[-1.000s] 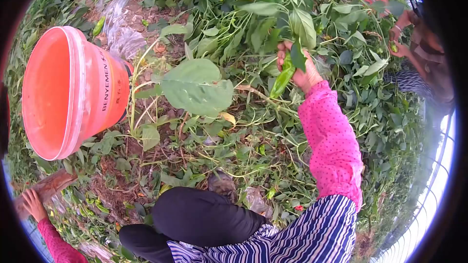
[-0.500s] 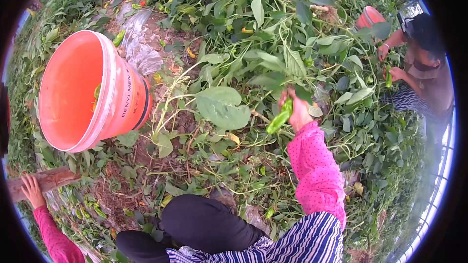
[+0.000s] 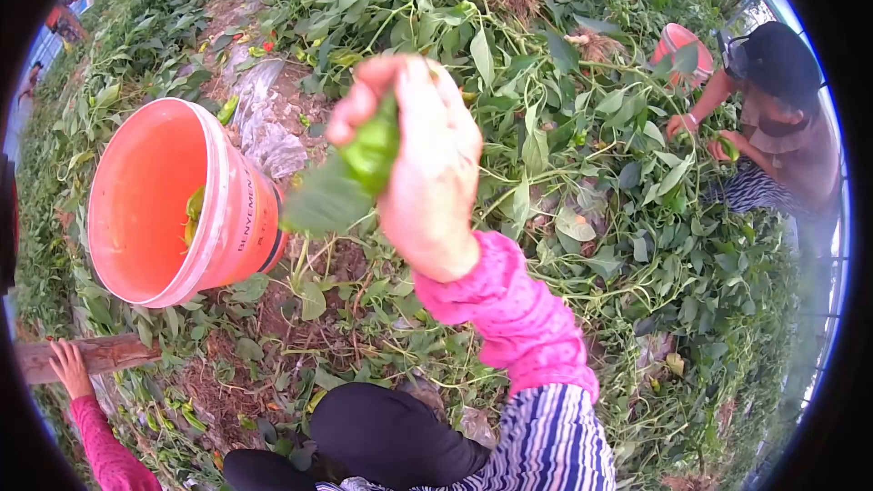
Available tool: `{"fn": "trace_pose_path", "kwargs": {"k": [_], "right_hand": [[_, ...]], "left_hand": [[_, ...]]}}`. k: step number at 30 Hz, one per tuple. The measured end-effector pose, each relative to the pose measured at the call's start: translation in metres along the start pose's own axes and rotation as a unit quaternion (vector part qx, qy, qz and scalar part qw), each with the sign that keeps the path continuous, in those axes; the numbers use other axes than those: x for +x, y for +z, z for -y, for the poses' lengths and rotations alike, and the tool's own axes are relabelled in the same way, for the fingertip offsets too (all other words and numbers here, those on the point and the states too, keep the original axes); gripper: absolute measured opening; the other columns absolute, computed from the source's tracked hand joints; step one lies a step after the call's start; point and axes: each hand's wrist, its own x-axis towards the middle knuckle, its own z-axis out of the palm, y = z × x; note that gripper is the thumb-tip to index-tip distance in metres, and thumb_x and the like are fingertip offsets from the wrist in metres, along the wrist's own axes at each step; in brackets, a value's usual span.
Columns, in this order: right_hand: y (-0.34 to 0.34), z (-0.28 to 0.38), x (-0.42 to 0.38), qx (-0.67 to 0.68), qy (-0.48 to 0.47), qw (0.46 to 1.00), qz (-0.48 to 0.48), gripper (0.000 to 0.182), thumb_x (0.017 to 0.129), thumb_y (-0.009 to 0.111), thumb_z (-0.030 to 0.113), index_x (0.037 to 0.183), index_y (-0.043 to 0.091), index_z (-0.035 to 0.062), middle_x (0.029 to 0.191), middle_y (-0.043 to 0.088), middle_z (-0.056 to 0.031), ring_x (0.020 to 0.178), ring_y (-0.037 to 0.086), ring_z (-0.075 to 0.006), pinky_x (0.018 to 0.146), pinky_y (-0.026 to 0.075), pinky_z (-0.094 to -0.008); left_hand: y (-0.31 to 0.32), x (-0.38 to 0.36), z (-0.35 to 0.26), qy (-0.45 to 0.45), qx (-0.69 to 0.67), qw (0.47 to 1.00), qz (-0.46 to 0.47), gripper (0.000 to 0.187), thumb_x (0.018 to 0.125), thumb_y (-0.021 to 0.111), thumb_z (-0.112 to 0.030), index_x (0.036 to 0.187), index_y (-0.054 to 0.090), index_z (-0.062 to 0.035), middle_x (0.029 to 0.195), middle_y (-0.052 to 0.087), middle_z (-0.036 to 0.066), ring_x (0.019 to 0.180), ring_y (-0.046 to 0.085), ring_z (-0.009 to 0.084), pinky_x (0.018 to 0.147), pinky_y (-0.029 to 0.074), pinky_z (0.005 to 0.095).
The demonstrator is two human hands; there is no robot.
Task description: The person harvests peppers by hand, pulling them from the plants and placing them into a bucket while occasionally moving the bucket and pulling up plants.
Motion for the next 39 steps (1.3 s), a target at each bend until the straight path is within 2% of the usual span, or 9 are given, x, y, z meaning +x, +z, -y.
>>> {"fn": "trace_pose_path", "kwargs": {"k": [3,4,6,8,12,13,17,22,39], "right_hand": [[0.105,-0.027,0.021,0.059,-0.128,0.989,0.04,0.027,0.098,0.04,0.027,0.095,0.049,0.0014,0.071,0.054,-0.0043,0.057,0.055,-0.0106,0.046,0.045,-0.0227],[0.128,-0.055,0.018,0.05,-0.095,0.989,0.1,0.021,0.096,0.04,0.019,0.094,0.05,0.0004,0.069,0.055,-0.0088,0.067,0.058,-0.0235,0.063,0.05,-0.0344],[0.147,-0.138,0.023,-0.295,-0.094,0.903,0.297,0.019,0.09,0.049,0.019,0.091,0.052,0.0005,0.077,0.058,-0.0138,0.075,0.058,-0.0298,0.07,0.048,-0.0413],[0.137,-0.16,0.014,-0.534,-0.099,0.76,0.356,0.022,0.083,0.055,0.023,0.089,0.055,0.0017,0.086,0.058,-0.0162,0.086,0.054,-0.0337,0.076,0.044,-0.0478],[0.112,-0.169,0.045,-0.641,-0.244,0.697,0.21,0.037,0.079,0.058,0.028,0.105,0.053,0.0021,0.104,0.056,-0.0163,0.105,0.05,-0.0329,0.083,0.043,-0.0481],[0.099,-0.18,0.051,-0.603,-0.231,0.723,0.247,0.037,0.079,0.058,0.028,0.105,0.053,0.0021,0.104,0.056,-0.0163,0.105,0.05,-0.0329,0.083,0.043,-0.0481],[0.069,-0.223,0.088,-0.429,0.179,0.83,0.309,0.048,0.078,0.059,0.03,0.106,0.049,-0.0079,0.101,0.058,-0.0263,0.098,0.056,-0.0386,0.085,0.044,-0.0435],[0.071,-0.213,0.08,-0.534,0.045,0.776,0.334,0.048,0.079,0.059,0.028,0.107,0.049,-0.0101,0.097,0.06,-0.0288,0.094,0.059,-0.0384,0.082,0.045,-0.0404],[0.082,-0.18,0.044,-0.513,0.072,0.796,0.314,0.045,0.081,0.06,0.012,0.119,0.042,-0.006,0.108,0.057,-0.0265,0.1,0.056,-0.0399,0.086,0.044,-0.0439]], "left_hand": [[-0.001,-0.003,-0.003,-0.015,-0.001,1.0,-0.013,0.045,0.086,0.041,-0.015,0.131,0.042,-0.0107,0.145,0.029,0.01,0.138,0.016,0.0317,0.109,0.019,0.0499],[0.007,0.0,-0.002,-0.007,-0.001,0.999,-0.049,0.045,0.086,0.04,-0.014,0.131,0.041,-0.0107,0.145,0.029,0.01,0.138,0.017,0.0317,0.109,0.019,0.0499],[0.019,-0.002,0.002,0.009,0.009,0.996,-0.084,0.047,0.086,0.042,-0.014,0.132,0.04,-0.0106,0.144,0.03,0.01,0.138,0.018,0.0319,0.109,0.019,0.0506],[0.023,-0.004,0.002,0.009,0.007,0.996,-0.092,0.047,0.085,0.044,-0.016,0.132,0.041,-0.0105,0.144,0.029,0.01,0.138,0.018,0.0323,0.109,0.018,0.0509],[-0.015,-0.02,-0.003,0.018,0.032,0.989,-0.141,0.044,0.083,0.047,-0.016,0.128,0.044,-0.0139,0.141,0.033,0.008,0.136,0.021,0.0318,0.107,0.021,0.0528],[-0.033,-0.025,-0.004,0.029,0.069,0.989,-0.124,0.042,0.082,0.047,-0.016,0.124,0.046,-0.0137,0.139,0.035,0.008,0.135,0.024,0.0318,0.105,0.023,0.0525],[-0.052,-0.025,-0.007,0.03,0.079,0.984,-0.155,0.038,0.082,0.047,-0.023,0.118,0.048,-0.0126,0.128,0.042,0.009,0.128,0.032,0.0309,0.095,0.032,0.0567],[-0.063,-0.024,-0.009,0.028,0.099,0.982,-0.156,0.039,0.081,0.048,-0.024,0.118,0.048,-0.0124,0.128,0.042,0.009,0.124,0.036,0.0309,0.092,0.034,0.0561],[-0.067,-0.018,-0.012,0.032,0.119,0.982,-0.14,0.03,0.081,0.049,-0.025,0.11,0.053,-0.0166,0.121,0.044,0.01,0.12,0.038,0.0323,0.085,0.038,0.0574]]}}
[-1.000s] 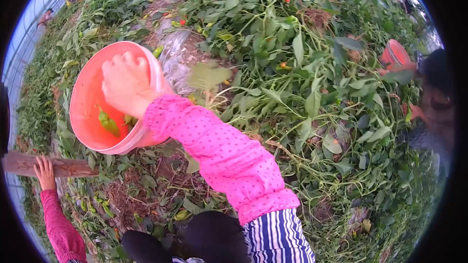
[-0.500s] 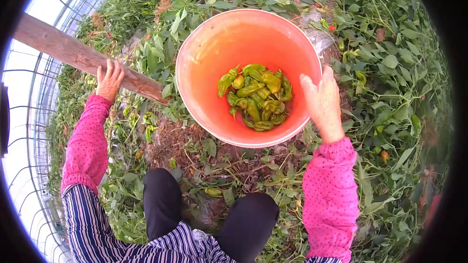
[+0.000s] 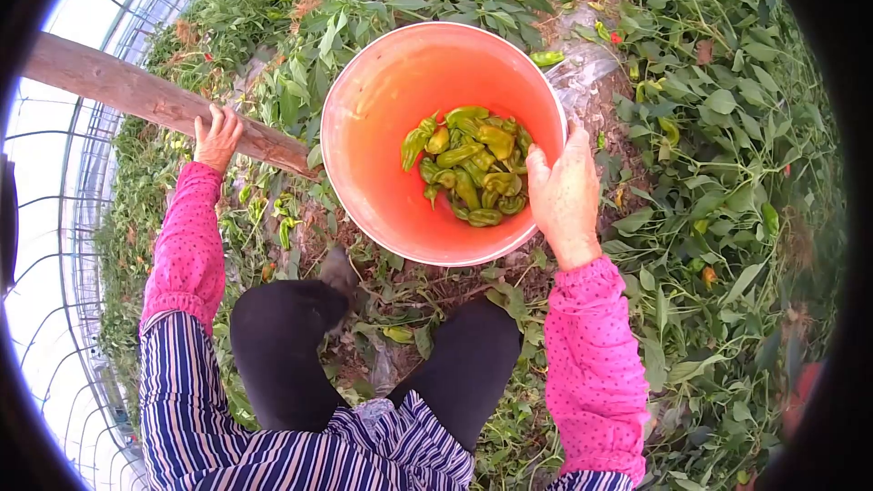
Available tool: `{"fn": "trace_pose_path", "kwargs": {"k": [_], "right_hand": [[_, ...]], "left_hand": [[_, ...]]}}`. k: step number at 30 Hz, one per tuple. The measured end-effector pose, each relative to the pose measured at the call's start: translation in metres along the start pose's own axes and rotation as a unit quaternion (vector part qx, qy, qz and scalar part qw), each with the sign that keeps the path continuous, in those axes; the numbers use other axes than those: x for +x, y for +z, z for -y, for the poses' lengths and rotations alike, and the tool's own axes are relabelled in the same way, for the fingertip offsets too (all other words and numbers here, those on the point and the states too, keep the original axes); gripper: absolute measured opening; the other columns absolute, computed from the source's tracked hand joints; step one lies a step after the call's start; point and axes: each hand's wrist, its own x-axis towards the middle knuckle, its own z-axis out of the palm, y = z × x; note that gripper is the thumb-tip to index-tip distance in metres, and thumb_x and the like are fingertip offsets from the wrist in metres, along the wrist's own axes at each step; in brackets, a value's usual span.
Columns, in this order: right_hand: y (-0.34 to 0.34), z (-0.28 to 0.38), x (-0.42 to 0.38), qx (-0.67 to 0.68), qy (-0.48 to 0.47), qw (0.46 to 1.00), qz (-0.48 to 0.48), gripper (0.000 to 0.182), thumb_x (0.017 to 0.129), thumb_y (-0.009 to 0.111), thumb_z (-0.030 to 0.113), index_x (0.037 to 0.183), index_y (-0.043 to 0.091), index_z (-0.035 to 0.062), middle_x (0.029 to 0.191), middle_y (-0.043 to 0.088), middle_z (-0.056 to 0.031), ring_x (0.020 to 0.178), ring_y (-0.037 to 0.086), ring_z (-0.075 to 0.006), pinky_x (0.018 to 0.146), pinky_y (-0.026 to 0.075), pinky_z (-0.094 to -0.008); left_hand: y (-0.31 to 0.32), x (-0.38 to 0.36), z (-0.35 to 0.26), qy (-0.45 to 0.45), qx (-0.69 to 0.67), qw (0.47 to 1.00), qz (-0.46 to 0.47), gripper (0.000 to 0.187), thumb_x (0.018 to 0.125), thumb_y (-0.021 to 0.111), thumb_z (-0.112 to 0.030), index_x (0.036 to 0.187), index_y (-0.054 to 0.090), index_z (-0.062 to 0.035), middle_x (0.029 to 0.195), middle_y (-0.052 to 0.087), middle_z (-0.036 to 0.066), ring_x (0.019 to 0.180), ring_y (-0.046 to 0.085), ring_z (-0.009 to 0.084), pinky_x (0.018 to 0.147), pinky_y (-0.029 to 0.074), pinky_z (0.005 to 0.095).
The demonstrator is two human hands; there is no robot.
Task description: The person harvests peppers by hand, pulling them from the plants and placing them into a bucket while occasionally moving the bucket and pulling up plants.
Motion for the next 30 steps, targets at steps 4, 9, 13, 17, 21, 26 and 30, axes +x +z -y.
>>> {"fn": "trace_pose_path", "kwargs": {"k": [4,9,13,17,21,26,30], "right_hand": [[-0.002,0.002,0.003,0.01,0.018,1.0,0.011,0.045,0.081,0.059,0.012,0.119,0.043,-0.0061,0.106,0.058,-0.0266,0.1,0.057,-0.0393,0.086,0.044,-0.0435],[-0.003,-0.002,0.012,-0.015,0.015,1.0,0.013,0.045,0.081,0.058,0.016,0.116,0.044,-0.0085,0.104,0.059,-0.0268,0.097,0.058,-0.0393,0.085,0.045,-0.0435],[-0.02,0.003,0.019,-0.061,0.144,0.979,0.132,0.055,0.077,0.062,0.026,0.115,0.046,-0.0102,0.097,0.061,-0.0285,0.095,0.06,-0.0398,0.083,0.046,-0.0427],[-0.045,0.028,0.021,0.177,0.305,0.893,0.28,0.053,0.079,0.056,0.032,0.124,0.05,0.0033,0.1,0.062,-0.003,0.082,0.057,-0.0119,0.064,0.046,-0.0248],[-0.039,0.014,0.011,0.209,0.258,0.92,0.208,0.045,0.077,0.054,0.023,0.117,0.053,0.0024,0.091,0.063,-0.0049,0.074,0.059,-0.013,0.06,0.048,-0.025],[-0.076,0.018,0.014,0.284,0.325,0.901,0.041,0.041,0.07,0.054,0.014,0.105,0.055,-0.0085,0.093,0.063,-0.0129,0.076,0.063,-0.0206,0.069,0.053,-0.0312],[-0.109,0.031,0.033,0.316,0.376,0.863,-0.115,0.051,0.069,0.055,0.016,0.115,0.049,-0.0054,0.104,0.059,-0.0131,0.091,0.061,-0.0247,0.08,0.053,-0.0346]], "left_hand": [[-0.003,0.001,-0.005,-0.017,-0.008,0.999,0.034,0.035,0.081,0.05,-0.022,0.116,0.05,-0.0159,0.126,0.042,0.009,0.123,0.036,0.0309,0.087,0.037,0.0594],[-0.109,0.046,-0.02,-0.023,-0.438,0.845,0.306,0.045,0.078,0.062,-0.028,0.117,0.051,-0.008,0.12,0.05,0.01,0.121,0.04,0.0286,0.096,0.032,0.0575],[-0.157,0.054,-0.071,0.063,-0.955,0.208,0.203,0.055,0.077,0.06,-0.015,0.128,0.04,-0.0052,0.099,0.063,0.009,0.085,0.062,0.018,0.072,0.05,0.0308],[-0.166,0.069,-0.058,0.004,-0.92,-0.022,0.392,0.055,0.073,0.056,-0.006,0.126,0.045,-0.0068,0.105,0.063,0.009,0.084,0.065,0.0195,0.074,0.051,0.0319],[-0.157,0.089,-0.061,0.026,-0.938,-0.047,0.343,0.043,0.072,0.053,-0.003,0.115,0.054,0.0004,0.102,0.065,0.012,0.08,0.066,0.0211,0.073,0.054,0.0329],[-0.155,0.194,-0.07,0.135,-0.979,-0.098,0.114,0.033,0.067,0.05,-0.011,0.096,0.059,0.0033,0.074,0.064,0.01,0.059,0.062,0.0169,0.05,0.052,0.0278],[-0.182,0.301,-0.048,0.211,-0.967,-0.114,0.084,0.027,0.069,0.048,-0.013,0.086,0.06,0.0053,0.071,0.061,0.01,0.058,0.06,0.0163,0.044,0.05,0.0279]]}}
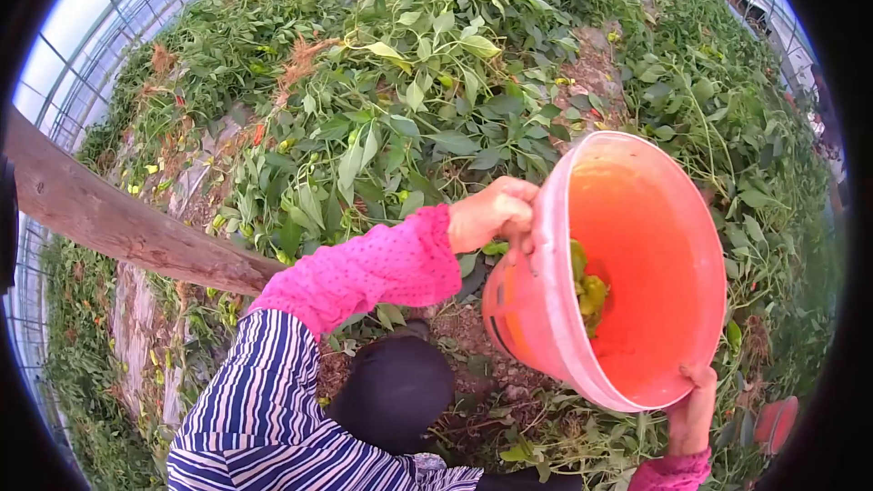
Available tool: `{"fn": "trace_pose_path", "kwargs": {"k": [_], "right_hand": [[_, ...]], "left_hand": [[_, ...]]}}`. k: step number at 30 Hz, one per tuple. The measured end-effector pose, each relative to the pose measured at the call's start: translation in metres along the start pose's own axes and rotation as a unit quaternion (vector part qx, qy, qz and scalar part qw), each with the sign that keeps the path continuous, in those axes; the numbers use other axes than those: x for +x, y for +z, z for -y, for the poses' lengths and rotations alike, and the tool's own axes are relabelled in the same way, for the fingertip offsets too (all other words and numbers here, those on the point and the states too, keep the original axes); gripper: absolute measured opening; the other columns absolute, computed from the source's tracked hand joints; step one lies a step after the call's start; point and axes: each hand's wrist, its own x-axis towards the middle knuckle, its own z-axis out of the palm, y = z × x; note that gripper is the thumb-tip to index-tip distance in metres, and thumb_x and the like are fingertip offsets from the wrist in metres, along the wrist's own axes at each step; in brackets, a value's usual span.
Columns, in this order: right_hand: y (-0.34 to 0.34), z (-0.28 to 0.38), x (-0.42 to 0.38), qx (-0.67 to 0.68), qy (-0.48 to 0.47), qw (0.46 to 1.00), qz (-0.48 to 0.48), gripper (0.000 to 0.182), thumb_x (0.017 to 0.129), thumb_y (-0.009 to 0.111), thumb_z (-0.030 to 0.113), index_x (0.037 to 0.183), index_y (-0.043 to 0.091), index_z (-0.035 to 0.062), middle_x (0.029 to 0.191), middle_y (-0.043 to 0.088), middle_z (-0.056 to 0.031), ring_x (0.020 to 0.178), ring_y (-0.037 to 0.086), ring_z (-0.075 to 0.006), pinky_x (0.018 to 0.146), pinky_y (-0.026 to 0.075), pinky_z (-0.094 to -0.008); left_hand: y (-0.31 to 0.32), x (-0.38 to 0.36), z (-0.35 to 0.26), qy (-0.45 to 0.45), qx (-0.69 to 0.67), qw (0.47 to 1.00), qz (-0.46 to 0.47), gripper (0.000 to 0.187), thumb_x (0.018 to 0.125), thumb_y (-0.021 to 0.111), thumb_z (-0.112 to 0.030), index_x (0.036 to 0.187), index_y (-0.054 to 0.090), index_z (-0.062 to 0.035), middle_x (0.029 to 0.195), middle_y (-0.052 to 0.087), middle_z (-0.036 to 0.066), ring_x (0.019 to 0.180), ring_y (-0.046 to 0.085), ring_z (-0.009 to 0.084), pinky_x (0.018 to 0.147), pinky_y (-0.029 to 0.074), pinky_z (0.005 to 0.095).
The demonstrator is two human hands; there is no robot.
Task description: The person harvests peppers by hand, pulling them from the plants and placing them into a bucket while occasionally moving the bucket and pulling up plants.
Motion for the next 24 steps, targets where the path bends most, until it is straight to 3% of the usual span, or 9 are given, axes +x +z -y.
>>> {"fn": "trace_pose_path", "kwargs": {"k": [4,6,9,10,14,17,18,22,24], "right_hand": [[0.033,0.026,0.032,0.033,-0.052,0.998,-0.001,0.048,0.073,0.055,0.017,0.117,0.047,-0.0015,0.107,0.059,-0.0122,0.095,0.061,-0.0237,0.079,0.054,-0.0347],[0.058,0.035,0.069,0.052,-0.075,0.996,-0.017,0.044,0.077,0.055,0.018,0.116,0.047,-0.0007,0.109,0.06,-0.0113,0.094,0.062,-0.0226,0.076,0.055,-0.032],[0.115,0.038,0.143,0.065,-0.11,0.991,-0.027,0.038,0.082,0.055,0.021,0.113,0.048,0.0001,0.102,0.063,-0.009,0.081,0.066,-0.0187,0.064,0.057,-0.0241],[0.121,0.047,0.174,0.025,-0.05,0.996,0.07,0.036,0.083,0.055,0.021,0.111,0.049,-0.0014,0.103,0.063,-0.0107,0.083,0.066,-0.0196,0.061,0.057,-0.0237],[0.176,0.017,0.304,0.125,0.025,0.99,0.053,0.038,0.082,0.057,0.026,0.111,0.05,0.0014,0.105,0.061,-0.0147,0.087,0.065,-0.0288,0.056,0.054,-0.0261],[0.239,0.053,0.339,0.122,-0.026,0.992,-0.036,0.04,0.084,0.06,0.037,0.106,0.054,0.0047,0.102,0.062,-0.0116,0.086,0.066,-0.0293,0.055,0.053,-0.0246],[0.239,0.06,0.359,0.082,-0.018,0.996,0.028,0.04,0.084,0.061,0.036,0.108,0.052,0.006,0.104,0.062,-0.0126,0.086,0.066,-0.0305,0.053,0.053,-0.0229],[0.294,0.068,0.342,0.034,-0.008,0.999,0.01,0.052,0.082,0.063,0.041,0.12,0.045,0.0099,0.113,0.058,-0.0181,0.089,0.066,-0.0304,0.052,0.05,-0.0225],[0.296,0.063,0.333,0.021,-0.056,0.998,0.025,0.06,0.081,0.064,0.046,0.122,0.043,0.0079,0.113,0.057,-0.0189,0.094,0.064,-0.0277,0.056,0.048,-0.0219]], "left_hand": [[-0.039,0.065,-0.071,-0.134,0.262,0.954,0.057,0.03,0.071,0.054,-0.015,0.095,0.06,0.0021,0.081,0.065,0.011,0.068,0.066,0.02,0.06,0.049,0.0292],[-0.096,0.083,-0.104,-0.045,0.419,0.905,0.053,0.036,0.075,0.06,-0.019,0.105,0.059,0.002,0.093,0.065,0.011,0.073,0.066,0.0191,0.068,0.047,0.029],[-0.21,0.066,-0.157,0.059,0.511,0.837,-0.187,0.034,0.075,0.06,-0.017,0.103,0.059,0.0023,0.091,0.066,0.01,0.075,0.065,0.0174,0.071,0.047,0.0301],[-0.258,0.052,-0.16,0.065,0.495,0.82,-0.281,0.032,0.074,0.06,-0.017,0.1,0.059,0.0032,0.087,0.066,0.01,0.074,0.064,0.0179,0.07,0.048,0.0305],[-0.385,-0.027,-0.112,-0.13,0.493,0.741,-0.437,0.029,0.076,0.061,-0.021,0.089,0.063,0.0049,0.076,0.067,0.012,0.058,0.063,0.0168,0.061,0.051,0.0305],[-0.39,-0.06,-0.036,-0.218,0.517,0.77,-0.305,0.021,0.081,0.059,-0.015,0.09,0.062,0.0031,0.073,0.065,0.012,0.061,0.062,0.0147,0.055,0.05,0.0289],[-0.4,-0.07,0.004,-0.173,0.502,0.813,-0.237,0.019,0.078,0.061,-0.014,0.088,0.063,0.0018,0.071,0.064,0.009,0.06,0.061,0.0144,0.054,0.049,0.0311],[-0.316,-0.081,0.081,-0.304,0.699,0.647,-0.033,0.038,0.078,0.056,-0.029,0.112,0.058,-0.0115,0.101,0.061,0.02,0.094,0.06,0.035,0.076,0.047,0.0476],[-0.318,-0.094,0.135,-0.213,0.719,0.661,-0.031,0.047,0.077,0.059,-0.031,0.119,0.052,-0.0116,0.114,0.052,0.018,0.105,0.051,0.0385,0.085,0.039,0.0527]]}}
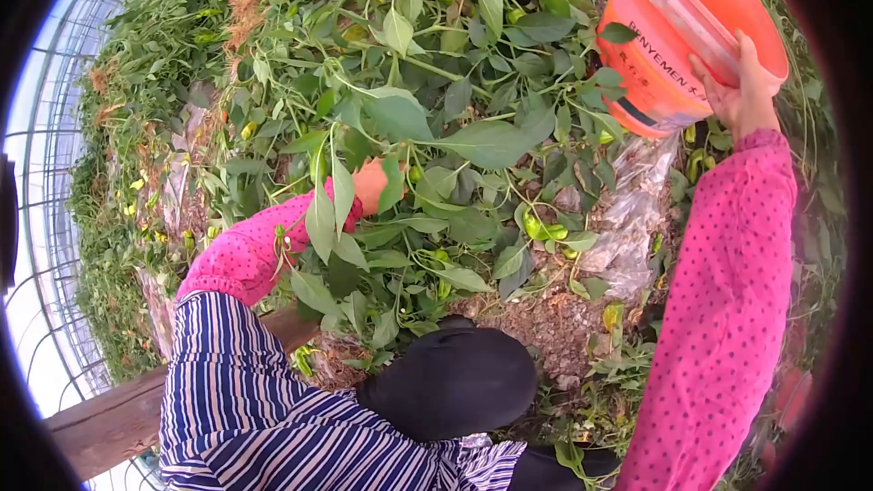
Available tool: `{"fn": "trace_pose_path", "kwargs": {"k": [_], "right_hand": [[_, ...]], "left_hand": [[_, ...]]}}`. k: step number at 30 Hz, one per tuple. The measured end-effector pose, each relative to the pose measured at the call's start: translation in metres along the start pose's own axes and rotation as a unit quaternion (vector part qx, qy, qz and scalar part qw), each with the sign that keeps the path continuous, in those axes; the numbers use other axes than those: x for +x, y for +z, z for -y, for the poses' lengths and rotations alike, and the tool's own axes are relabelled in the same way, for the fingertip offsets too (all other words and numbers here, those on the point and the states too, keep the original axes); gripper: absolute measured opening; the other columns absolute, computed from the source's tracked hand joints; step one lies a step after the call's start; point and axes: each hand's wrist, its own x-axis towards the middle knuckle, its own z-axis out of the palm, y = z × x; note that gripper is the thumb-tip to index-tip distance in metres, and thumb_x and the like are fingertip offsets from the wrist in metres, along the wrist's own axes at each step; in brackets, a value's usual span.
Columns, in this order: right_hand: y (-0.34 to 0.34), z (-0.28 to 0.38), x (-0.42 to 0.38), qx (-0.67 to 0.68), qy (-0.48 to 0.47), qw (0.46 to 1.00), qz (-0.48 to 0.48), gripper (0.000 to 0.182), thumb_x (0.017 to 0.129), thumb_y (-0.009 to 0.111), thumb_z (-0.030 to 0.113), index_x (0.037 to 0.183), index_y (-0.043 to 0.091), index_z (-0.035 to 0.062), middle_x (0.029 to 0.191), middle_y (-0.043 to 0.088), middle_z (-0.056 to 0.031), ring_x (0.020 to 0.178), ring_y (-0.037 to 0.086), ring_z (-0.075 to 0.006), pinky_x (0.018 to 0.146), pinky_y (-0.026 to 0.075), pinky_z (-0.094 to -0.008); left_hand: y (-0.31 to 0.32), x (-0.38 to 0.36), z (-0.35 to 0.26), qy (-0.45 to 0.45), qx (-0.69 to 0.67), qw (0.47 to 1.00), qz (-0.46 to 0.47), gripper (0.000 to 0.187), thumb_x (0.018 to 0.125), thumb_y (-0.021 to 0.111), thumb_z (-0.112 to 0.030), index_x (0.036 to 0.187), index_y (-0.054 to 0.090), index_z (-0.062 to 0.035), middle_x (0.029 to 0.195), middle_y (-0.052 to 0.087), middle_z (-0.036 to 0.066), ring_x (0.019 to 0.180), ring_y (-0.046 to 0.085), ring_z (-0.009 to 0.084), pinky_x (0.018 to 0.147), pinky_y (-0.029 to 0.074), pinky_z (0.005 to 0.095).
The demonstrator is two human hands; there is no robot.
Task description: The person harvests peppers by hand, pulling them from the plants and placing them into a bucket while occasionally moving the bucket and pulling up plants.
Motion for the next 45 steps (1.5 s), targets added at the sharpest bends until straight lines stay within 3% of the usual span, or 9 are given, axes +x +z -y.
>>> {"fn": "trace_pose_path", "kwargs": {"k": [3,6,16,17,23,29,36,39,45], "right_hand": [[-0.008,-0.002,-0.026,-0.014,0.035,0.999,0.028,0.066,0.081,0.062,0.052,0.123,0.042,0.0054,0.114,0.057,-0.0179,0.095,0.064,-0.023,0.063,0.047,-0.022],[-0.018,-0.046,-0.065,-0.033,0.031,0.995,0.085,0.067,0.082,0.058,0.056,0.121,0.045,0.0037,0.113,0.058,-0.0153,0.092,0.063,-0.0172,0.068,0.045,-0.0228],[0.019,-0.206,-0.205,-0.334,-0.064,0.914,0.223,0.021,0.08,0.065,0.021,0.091,0.061,0.0039,0.083,0.065,-0.0056,0.067,0.056,-0.0156,0.065,0.045,-0.0313],[0.018,-0.213,-0.208,-0.379,-0.266,0.865,0.194,0.023,0.076,0.067,0.022,0.089,0.061,0.0047,0.084,0.063,-0.0082,0.078,0.057,-0.0241,0.067,0.045,-0.0337],[-0.018,-0.249,-0.262,-0.529,-0.217,0.733,0.369,0.043,0.067,0.073,0.03,0.102,0.059,0.0087,0.1,0.059,-0.011,0.1,0.055,-0.0313,0.087,0.04,-0.0444],[-0.065,-0.302,-0.3,-0.365,0.023,0.914,0.176,0.038,0.071,0.072,0.02,0.101,0.058,0.0015,0.075,0.061,-0.0074,0.064,0.06,-0.0249,0.06,0.05,-0.0334],[-0.073,-0.309,-0.33,-0.076,0.243,0.967,0.025,0.03,0.079,0.069,0.016,0.098,0.055,-0.0021,0.067,0.056,-0.002,0.053,0.052,-0.0091,0.049,0.041,-0.0232],[-0.079,-0.317,-0.329,-0.079,0.236,0.968,0.019,0.024,0.08,0.068,0.017,0.092,0.055,0.0006,0.064,0.056,-0.0019,0.053,0.053,-0.0096,0.048,0.042,-0.0234],[-0.041,-0.252,-0.299,0.034,0.124,0.992,0.002,0.023,0.084,0.064,0.02,0.091,0.054,0.0011,0.065,0.056,-0.0035,0.055,0.054,-0.0113,0.051,0.044,-0.0243]], "left_hand": [[0.101,0.016,0.021,0.077,-0.368,0.876,-0.3,0.041,0.078,0.06,-0.032,0.111,0.053,-0.0079,0.108,0.053,0.015,0.107,0.05,0.0371,0.085,0.039,0.0504],[-0.004,-0.011,-0.03,-0.046,-0.081,0.986,-0.142,0.04,0.076,0.065,-0.032,0.104,0.052,-0.0054,0.099,0.055,0.013,0.098,0.055,0.0333,0.079,0.042,0.0462],[-0.032,-0.047,-0.129,0.173,-0.489,0.836,0.179,0.032,0.087,0.062,-0.02,0.11,0.051,-0.0013,0.073,0.058,0.001,0.061,0.054,0.0091,0.059,0.046,0.0263],[-0.029,-0.044,-0.134,0.116,-0.527,0.812,0.225,0.029,0.088,0.061,-0.022,0.107,0.051,-0.0024,0.07,0.056,0.001,0.06,0.053,0.0087,0.056,0.045,0.0259],[0.007,-0.035,-0.161,0.146,-0.517,0.766,0.353,0.032,0.092,0.055,-0.034,0.09,0.052,-0.0022,0.067,0.053,0.001,0.058,0.055,0.0095,0.048,0.044,0.0254],[0.023,0.04,-0.166,0.205,-0.152,0.966,-0.034,0.009,0.076,0.058,-0.009,0.084,0.055,-0.0047,0.092,0.053,0.011,0.087,0.052,0.0304,0.067,0.045,0.039],[0.062,0.105,-0.168,0.298,0.1,0.943,-0.113,0.046,0.067,0.06,-0.004,0.112,0.054,-0.0067,0.109,0.054,0.007,0.091,0.054,0.0269,0.073,0.046,0.0396],[0.054,0.094,-0.18,0.242,-0.186,0.951,-0.045,0.043,0.068,0.061,-0.003,0.111,0.055,-0.0049,0.108,0.058,0.011,0.093,0.06,0.0255,0.069,0.049,0.0386],[0.023,0.05,-0.165,-0.036,-0.697,0.669,0.257,0.021,0.086,0.059,-0.014,0.104,0.059,-0.0015,0.072,0.061,0.007,0.04,0.048,0.0118,0.037,0.036,0.0233]]}}
